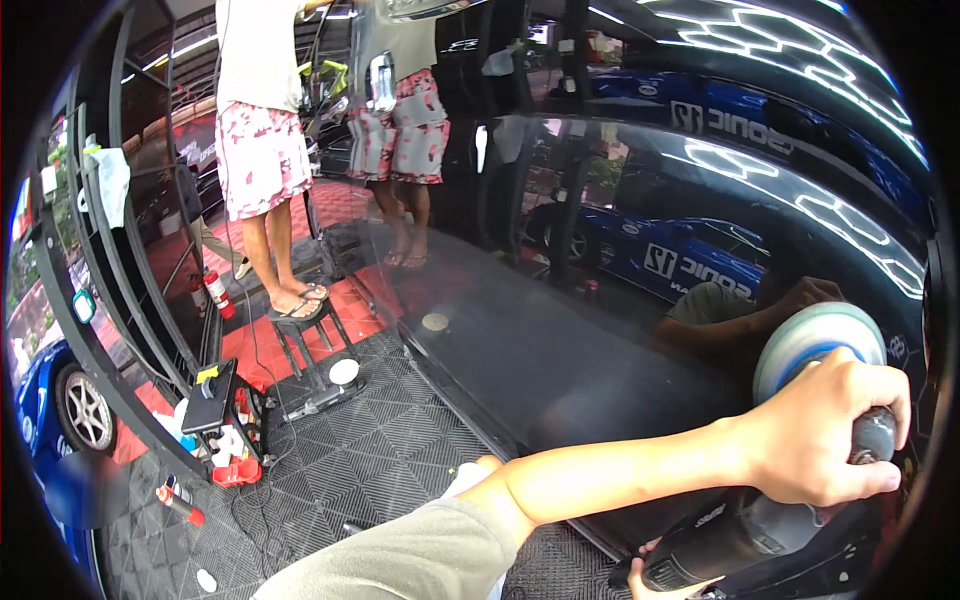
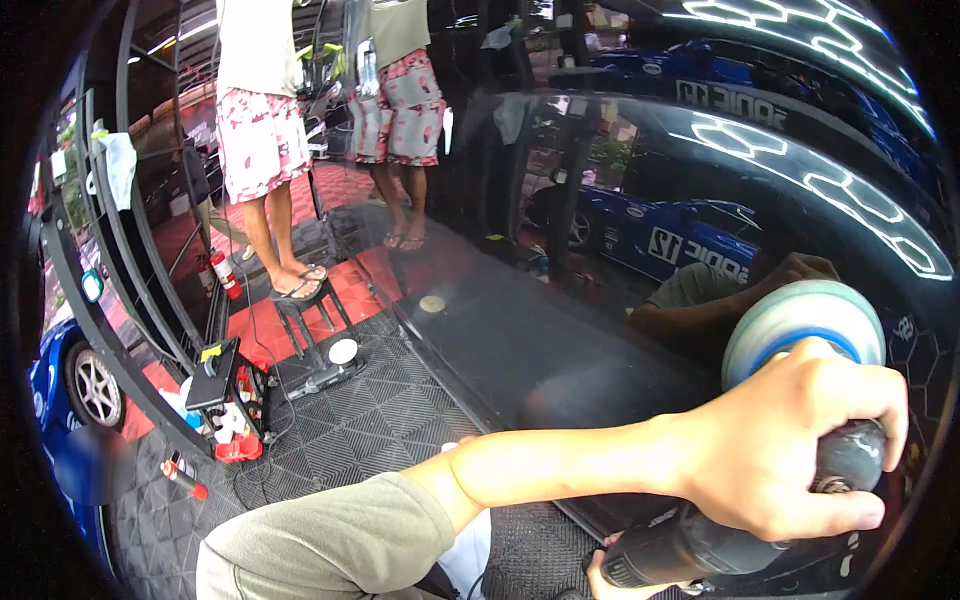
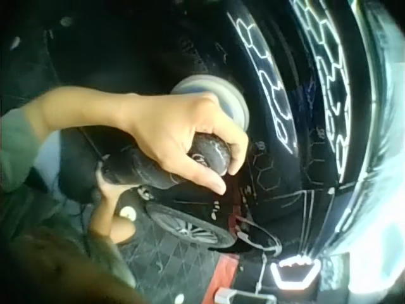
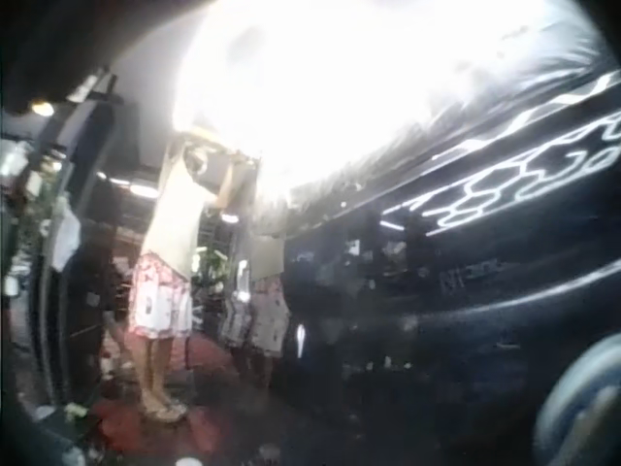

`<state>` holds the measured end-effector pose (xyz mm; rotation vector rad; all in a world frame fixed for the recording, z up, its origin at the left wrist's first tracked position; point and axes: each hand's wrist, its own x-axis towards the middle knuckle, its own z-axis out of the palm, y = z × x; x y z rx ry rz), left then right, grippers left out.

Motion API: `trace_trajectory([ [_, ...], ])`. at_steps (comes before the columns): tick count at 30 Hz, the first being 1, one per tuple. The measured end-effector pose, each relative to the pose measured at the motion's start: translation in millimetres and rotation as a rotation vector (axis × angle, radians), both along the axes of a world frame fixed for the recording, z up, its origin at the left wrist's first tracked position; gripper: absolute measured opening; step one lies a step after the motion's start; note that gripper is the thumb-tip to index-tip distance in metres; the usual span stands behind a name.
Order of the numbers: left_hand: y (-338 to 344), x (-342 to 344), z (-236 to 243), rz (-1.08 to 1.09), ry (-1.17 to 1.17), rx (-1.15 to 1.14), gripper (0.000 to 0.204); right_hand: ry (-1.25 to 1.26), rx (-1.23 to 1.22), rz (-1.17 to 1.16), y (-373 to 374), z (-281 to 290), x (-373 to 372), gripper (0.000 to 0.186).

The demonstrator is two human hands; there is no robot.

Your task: Using a handheld orbital buffer to polish the side panel of a black car.

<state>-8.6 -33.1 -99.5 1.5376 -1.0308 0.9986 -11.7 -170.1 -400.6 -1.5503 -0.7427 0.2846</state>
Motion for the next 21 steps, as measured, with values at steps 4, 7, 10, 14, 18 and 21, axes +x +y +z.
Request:
trace_trajectory([
  [4, 54.4, -26.7, -2.2, 0.112, -0.12, -0.009, 0.036, -0.341, 0.08, -0.26, 44.0, 20.2, -18.5, 0.115],
  [7, 95.1, -51.0, -14.2, 0.29, -0.018, -0.049, 0.055, -0.427, 0.087, -0.3, 77.7, 36.1, -32.7, 0.122],
  [10, 119.1, -68.4, -29.3, 0.182, 0.187, -0.114, 0.072, -0.283, 0.123, -0.21, 107.9, 45.9, -50.2, 0.125],
  [14, 159.3, -93.4, -65.9, 0.484, -0.07, 0.016, 0.071, -0.233, 0.141, -0.101, 138.5, 48.3, -63.5, 0.123],
  [18, 166.5, -118.9, -127.8, 0.463, -0.017, -0.124, 0.094, -0.096, 0.217, -0.035, 170.9, 34.5, -74.2, 0.123],
  [21, 154.1, -135.3, -170.1, 0.58, 0.134, -0.243, 0.115, -0.263, 0.198, -0.087, 193.1, 25.0, -73.2, 0.122],
])
